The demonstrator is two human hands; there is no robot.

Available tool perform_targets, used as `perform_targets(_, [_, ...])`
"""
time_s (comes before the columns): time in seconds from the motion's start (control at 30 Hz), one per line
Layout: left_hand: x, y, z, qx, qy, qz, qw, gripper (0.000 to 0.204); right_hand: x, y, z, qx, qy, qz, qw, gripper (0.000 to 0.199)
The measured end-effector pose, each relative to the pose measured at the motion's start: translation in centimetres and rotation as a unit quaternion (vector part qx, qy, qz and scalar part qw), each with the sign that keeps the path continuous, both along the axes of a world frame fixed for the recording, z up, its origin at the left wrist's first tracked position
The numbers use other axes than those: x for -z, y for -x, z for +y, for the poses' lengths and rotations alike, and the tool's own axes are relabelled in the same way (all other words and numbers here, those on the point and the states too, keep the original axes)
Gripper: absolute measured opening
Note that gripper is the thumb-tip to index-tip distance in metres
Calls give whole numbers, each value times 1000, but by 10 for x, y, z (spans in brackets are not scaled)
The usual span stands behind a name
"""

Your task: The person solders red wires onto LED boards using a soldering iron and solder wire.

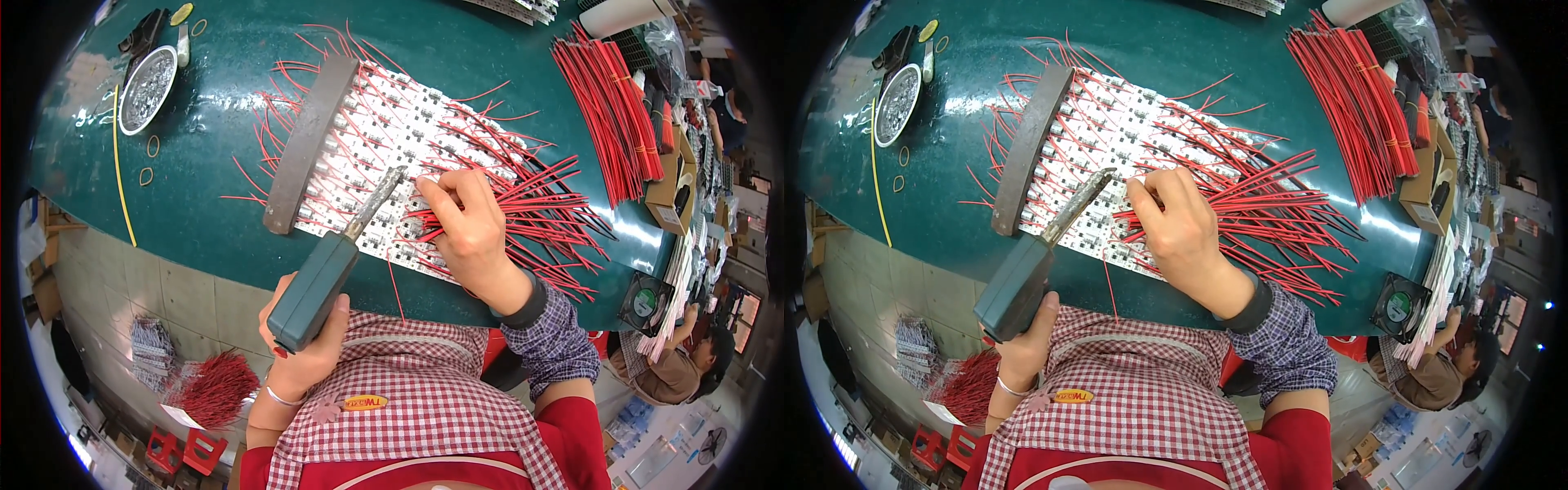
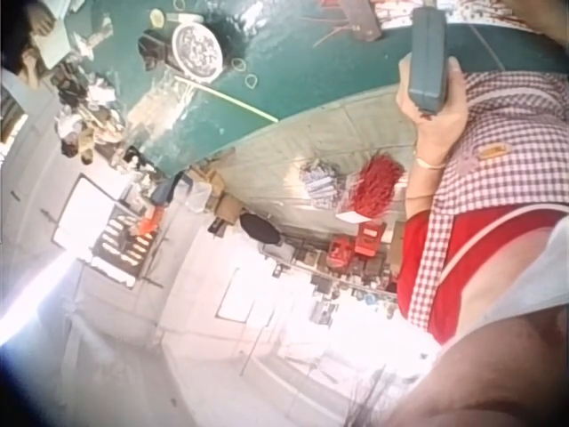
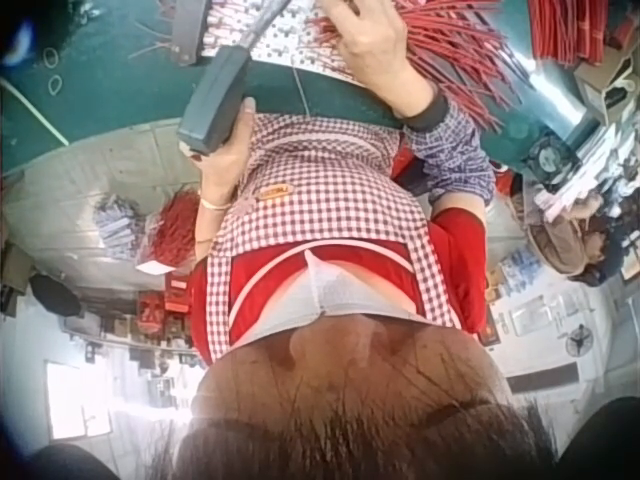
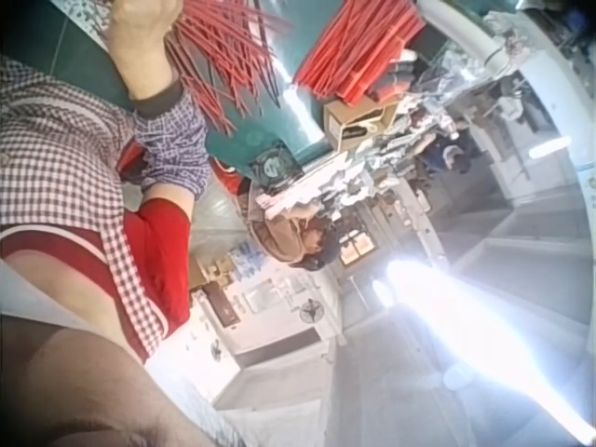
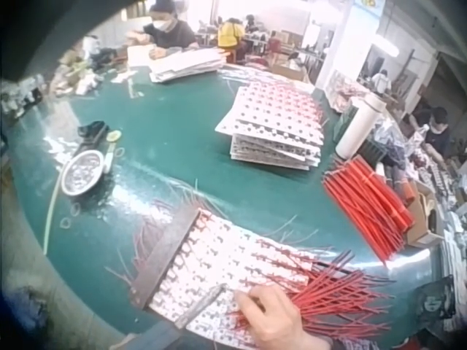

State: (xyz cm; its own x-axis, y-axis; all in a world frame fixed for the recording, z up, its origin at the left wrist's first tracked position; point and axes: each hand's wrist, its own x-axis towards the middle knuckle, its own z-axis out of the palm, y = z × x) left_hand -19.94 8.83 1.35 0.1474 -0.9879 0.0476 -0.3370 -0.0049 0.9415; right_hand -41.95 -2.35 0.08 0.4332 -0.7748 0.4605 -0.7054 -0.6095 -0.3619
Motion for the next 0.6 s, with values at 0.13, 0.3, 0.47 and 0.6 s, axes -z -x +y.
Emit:
perform_targets(0.13, [0, 2, 0, -16, -9, 12, 1000, 21, 2, 2, -1, 0, 22, 25, 999, 32])
perform_targets(0.3, [1, 1, 3, -1, -8, 6, 1000, 23, 2, 3, 0, -14, -1, 11, 1000, 33])
perform_targets(0.47, [-4, 0, 1, 19, -11, -11, 1000, 24, 1, 1, 1, -20, -12, -18, 1000, 37])
perform_targets(0.6, [-6, 1, 0, 25, -24, -18, 999, 23, 3, 1, 2, -9, -16, -22, 1000, 39])
